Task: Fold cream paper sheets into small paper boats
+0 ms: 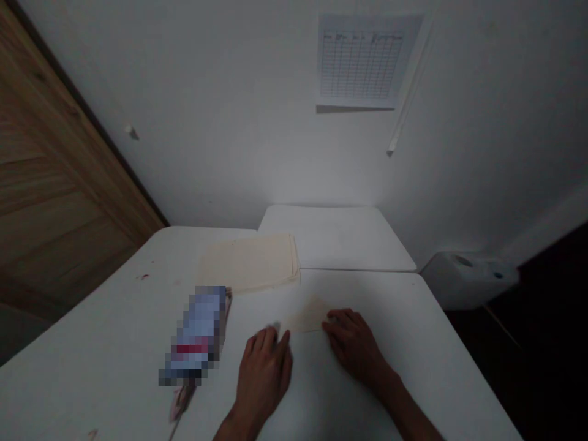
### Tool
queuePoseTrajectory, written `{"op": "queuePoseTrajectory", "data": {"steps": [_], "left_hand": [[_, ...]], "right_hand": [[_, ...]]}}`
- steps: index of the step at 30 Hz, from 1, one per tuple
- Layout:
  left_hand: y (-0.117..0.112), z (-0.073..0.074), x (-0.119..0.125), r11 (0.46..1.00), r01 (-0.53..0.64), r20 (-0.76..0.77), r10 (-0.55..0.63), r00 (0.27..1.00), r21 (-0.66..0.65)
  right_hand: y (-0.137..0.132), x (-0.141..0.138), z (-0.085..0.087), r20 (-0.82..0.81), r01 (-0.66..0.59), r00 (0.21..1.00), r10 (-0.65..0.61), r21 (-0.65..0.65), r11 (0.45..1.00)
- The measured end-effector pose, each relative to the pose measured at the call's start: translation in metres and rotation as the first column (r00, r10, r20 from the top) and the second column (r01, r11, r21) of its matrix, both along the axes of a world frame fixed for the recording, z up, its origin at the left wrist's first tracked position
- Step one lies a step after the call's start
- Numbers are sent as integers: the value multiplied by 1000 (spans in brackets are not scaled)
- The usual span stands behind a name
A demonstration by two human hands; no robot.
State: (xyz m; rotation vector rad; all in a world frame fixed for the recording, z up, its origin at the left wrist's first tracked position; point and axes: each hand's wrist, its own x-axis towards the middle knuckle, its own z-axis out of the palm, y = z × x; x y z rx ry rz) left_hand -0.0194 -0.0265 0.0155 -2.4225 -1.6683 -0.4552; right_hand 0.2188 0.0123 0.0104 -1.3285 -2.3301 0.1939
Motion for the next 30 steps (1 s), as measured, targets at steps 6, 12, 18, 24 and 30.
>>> {"op": "queuePoseTrajectory", "data": {"steps": [6,12,18,24,30], "left_hand": [[-2,-5,-6,998,-11,-21,13,1000,54],[2,-8,0,993,5,35,-9,999,116],[18,-4,14,958,286,31,-285,958,-36],[24,3,23,907,394,48,-391,919,-147],[24,5,22,899,402,52,-399,915,-171]], "right_hand": [[0,0,0,-7,-5,1000,5,2,1000],[-1,0,1,12,-11,1000,10,21,1000],[-3,-2,7,44,-5,999,4,24,1000],[-4,-4,7,37,-1,999,0,33,999],[-7,-6,5,71,-29,997,26,47,998]]}}
